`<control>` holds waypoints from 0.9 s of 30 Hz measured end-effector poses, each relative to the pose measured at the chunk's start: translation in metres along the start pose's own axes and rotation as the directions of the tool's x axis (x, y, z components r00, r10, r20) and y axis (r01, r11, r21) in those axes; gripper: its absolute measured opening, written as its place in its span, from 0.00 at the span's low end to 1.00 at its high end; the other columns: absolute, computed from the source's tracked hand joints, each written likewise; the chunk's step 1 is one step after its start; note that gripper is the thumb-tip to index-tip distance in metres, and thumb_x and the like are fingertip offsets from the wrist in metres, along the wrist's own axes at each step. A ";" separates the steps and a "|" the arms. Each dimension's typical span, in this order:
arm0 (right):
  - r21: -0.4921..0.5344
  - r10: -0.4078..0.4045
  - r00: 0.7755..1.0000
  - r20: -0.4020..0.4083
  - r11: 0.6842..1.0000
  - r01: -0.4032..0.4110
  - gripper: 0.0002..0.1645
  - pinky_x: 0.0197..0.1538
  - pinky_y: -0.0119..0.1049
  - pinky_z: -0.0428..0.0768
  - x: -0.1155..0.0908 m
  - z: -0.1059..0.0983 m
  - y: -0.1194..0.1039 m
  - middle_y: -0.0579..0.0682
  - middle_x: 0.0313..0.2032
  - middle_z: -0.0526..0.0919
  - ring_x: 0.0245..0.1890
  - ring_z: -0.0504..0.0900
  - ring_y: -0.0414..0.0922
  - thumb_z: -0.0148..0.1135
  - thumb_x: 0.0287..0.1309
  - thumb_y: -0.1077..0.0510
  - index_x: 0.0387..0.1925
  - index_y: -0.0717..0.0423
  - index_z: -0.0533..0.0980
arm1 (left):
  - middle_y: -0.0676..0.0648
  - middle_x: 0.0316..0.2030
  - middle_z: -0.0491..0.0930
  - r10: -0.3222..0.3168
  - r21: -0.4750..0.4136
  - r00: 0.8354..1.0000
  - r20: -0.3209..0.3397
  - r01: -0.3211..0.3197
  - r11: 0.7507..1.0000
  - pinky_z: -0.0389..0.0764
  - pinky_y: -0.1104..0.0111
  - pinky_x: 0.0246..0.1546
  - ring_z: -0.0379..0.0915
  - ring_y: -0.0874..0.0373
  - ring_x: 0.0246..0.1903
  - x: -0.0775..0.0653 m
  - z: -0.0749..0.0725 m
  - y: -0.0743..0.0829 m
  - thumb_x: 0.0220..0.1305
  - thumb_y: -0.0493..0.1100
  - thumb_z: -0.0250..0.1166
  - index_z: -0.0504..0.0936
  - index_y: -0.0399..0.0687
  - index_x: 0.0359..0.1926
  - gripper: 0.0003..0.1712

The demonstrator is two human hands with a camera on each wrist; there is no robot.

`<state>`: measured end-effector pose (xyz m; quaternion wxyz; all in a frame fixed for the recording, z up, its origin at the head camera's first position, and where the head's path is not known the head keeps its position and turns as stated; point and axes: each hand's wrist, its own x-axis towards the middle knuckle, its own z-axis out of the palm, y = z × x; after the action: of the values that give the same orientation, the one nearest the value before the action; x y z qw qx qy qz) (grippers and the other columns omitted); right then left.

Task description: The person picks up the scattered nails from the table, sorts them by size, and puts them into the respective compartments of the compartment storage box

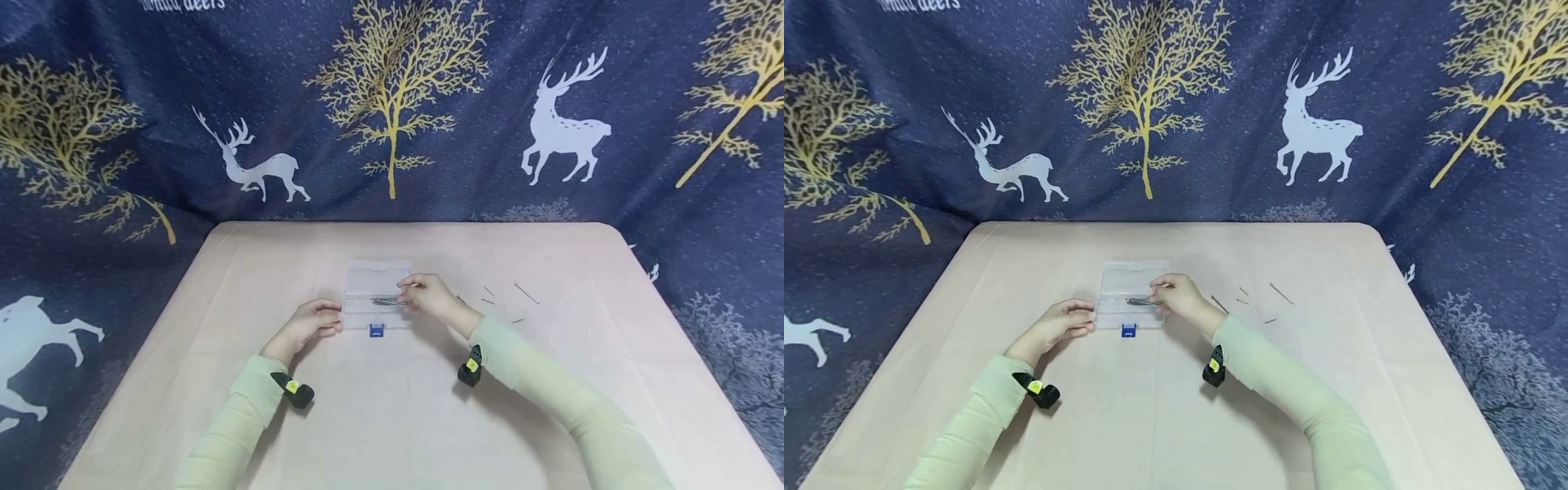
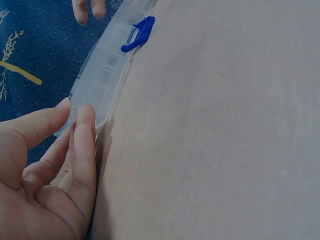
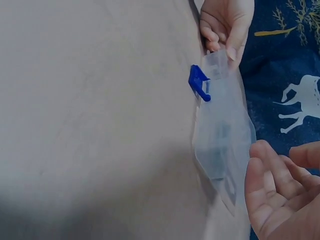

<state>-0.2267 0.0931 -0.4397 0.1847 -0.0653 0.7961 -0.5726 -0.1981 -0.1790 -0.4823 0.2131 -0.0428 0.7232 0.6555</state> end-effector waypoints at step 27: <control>-0.652 -0.264 0.922 -0.282 0.758 0.018 0.16 0.48 0.52 0.80 -0.043 -0.099 0.028 0.62 0.45 0.82 0.44 0.80 0.57 0.55 0.61 0.59 0.48 0.65 0.76 | 0.52 0.27 0.80 0.005 0.021 1.000 -0.014 -0.004 1.000 0.82 0.79 0.31 0.78 0.67 0.26 -0.001 0.000 0.001 0.65 0.33 0.57 0.63 0.23 0.60 0.26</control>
<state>-0.2204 0.2035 -0.4293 -0.0407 -0.0799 0.9550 -0.2826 -0.1977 -0.1795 -0.4811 0.2068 -0.0436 0.7318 0.6479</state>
